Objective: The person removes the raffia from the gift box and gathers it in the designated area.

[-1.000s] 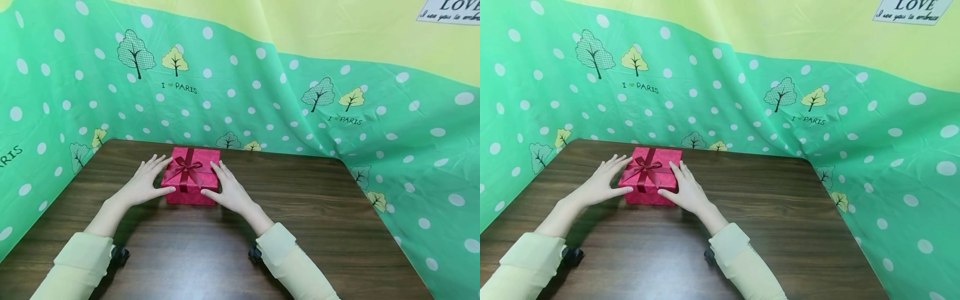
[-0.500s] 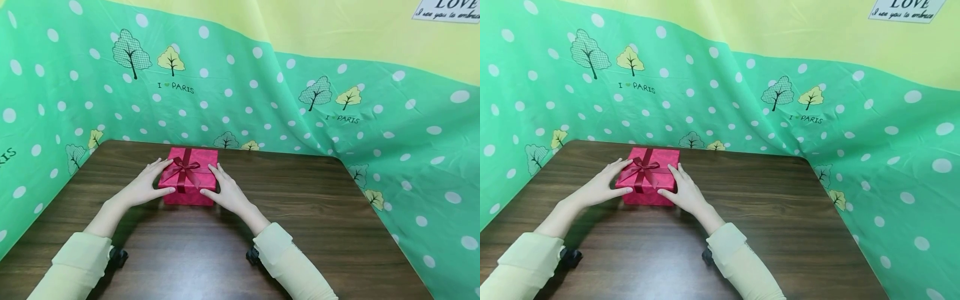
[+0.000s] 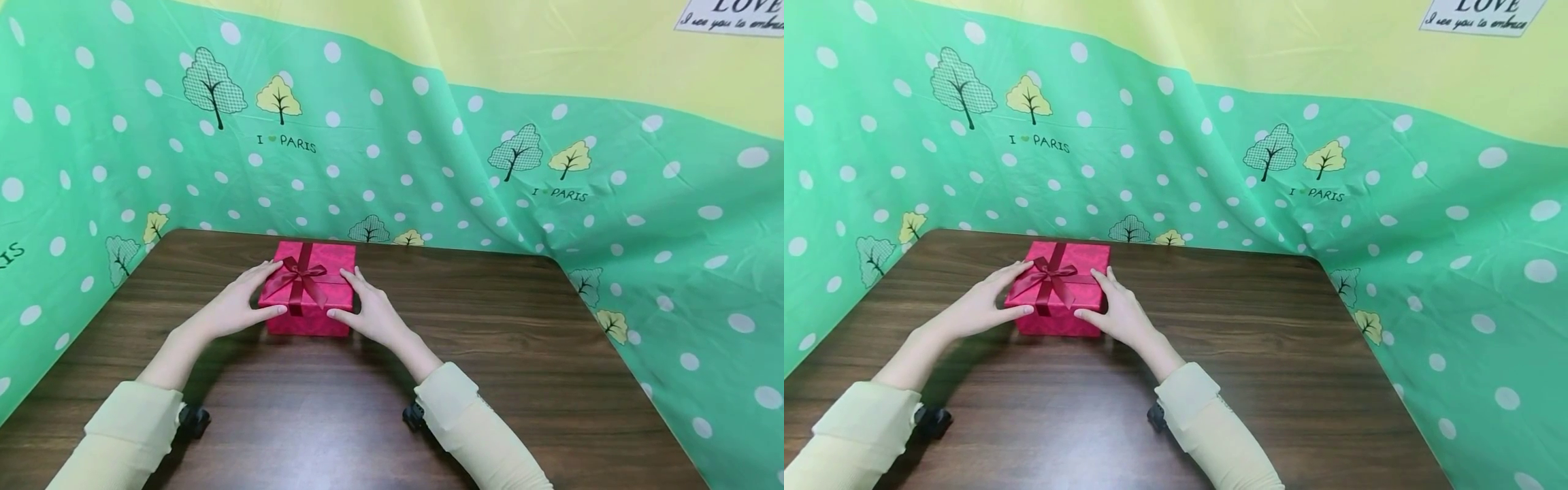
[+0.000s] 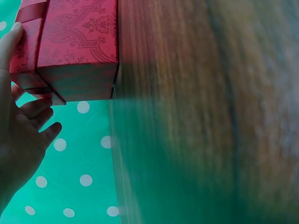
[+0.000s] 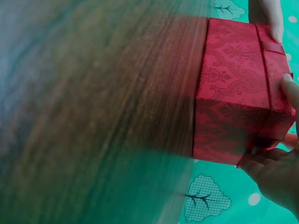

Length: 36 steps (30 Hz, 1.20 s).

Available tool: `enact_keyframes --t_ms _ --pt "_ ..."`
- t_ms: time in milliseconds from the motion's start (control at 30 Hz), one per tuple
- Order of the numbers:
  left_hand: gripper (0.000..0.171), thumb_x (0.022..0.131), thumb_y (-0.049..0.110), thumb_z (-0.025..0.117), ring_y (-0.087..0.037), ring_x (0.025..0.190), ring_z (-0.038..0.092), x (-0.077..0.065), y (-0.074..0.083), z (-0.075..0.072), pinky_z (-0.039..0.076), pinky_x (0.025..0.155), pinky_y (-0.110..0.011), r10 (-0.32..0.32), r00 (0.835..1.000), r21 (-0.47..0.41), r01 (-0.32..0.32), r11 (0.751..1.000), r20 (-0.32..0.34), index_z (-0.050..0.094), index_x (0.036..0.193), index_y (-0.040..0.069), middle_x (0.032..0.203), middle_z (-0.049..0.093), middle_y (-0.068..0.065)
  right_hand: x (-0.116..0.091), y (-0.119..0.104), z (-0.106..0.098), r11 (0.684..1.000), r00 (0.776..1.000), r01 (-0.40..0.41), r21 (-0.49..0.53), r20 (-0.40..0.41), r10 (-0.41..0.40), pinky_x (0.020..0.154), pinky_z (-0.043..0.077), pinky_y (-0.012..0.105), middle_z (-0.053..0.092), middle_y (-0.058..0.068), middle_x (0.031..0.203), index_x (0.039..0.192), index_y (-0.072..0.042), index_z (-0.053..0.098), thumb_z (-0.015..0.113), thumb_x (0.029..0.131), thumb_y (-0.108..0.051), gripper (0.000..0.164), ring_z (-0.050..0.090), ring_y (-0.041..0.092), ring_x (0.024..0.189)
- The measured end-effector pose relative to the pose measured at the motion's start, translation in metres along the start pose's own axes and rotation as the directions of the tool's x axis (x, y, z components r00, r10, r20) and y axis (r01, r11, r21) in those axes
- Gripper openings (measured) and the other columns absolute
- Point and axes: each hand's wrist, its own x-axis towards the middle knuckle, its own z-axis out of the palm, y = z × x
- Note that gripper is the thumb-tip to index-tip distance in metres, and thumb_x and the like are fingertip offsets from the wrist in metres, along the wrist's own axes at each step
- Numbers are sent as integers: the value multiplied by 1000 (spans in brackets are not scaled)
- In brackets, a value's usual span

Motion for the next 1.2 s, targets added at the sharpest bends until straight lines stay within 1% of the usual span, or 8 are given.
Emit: enact_keyframes --t_ms 367,567,800,1033,1200 --pt "91 79 56 68 -38 140 21 1 3 -3 30 101 -66 -3 1000 -7 3 1000 -7 23 151 24 153 24 -17 2 1 -2 1000 1000 1 12 0 -1 101 42 42 24 12 154 149 -24 31 69 81 -50 82 39 30 135" --pt "91 79 56 68 -38 140 22 2 5 -5 29 101 -66 2 1000 1 -2 1000 -12 23 151 24 153 25 -17 3 1 -4 1000 1000 4 -5 -2 -4 102 42 40 25 11 154 148 -24 31 68 81 -52 82 40 29 134" --pt "90 78 55 69 -37 139 23 2 5 -7 31 100 -66 8 1000 2 -8 1000 -28 25 150 23 153 26 -16 4 -1 -7 1000 1000 10 -12 -3 -10 102 42 40 27 12 153 148 -23 32 69 80 -51 82 40 28 134" --pt "88 78 53 70 -35 140 24 2 6 -8 32 101 -64 -2 999 -3 2 1000 -49 28 150 24 153 27 -13 6 -2 -9 1000 1000 13 -7 -5 -13 101 43 40 28 12 153 148 -22 33 70 80 -50 82 40 28 134" --pt "88 78 52 71 -35 140 23 2 8 -10 32 101 -64 -4 999 -6 3 1000 -52 28 150 24 153 27 -13 7 -2 -10 1000 1000 14 -5 -17 -14 101 43 41 29 12 152 147 -21 35 70 80 -51 82 42 29 132"
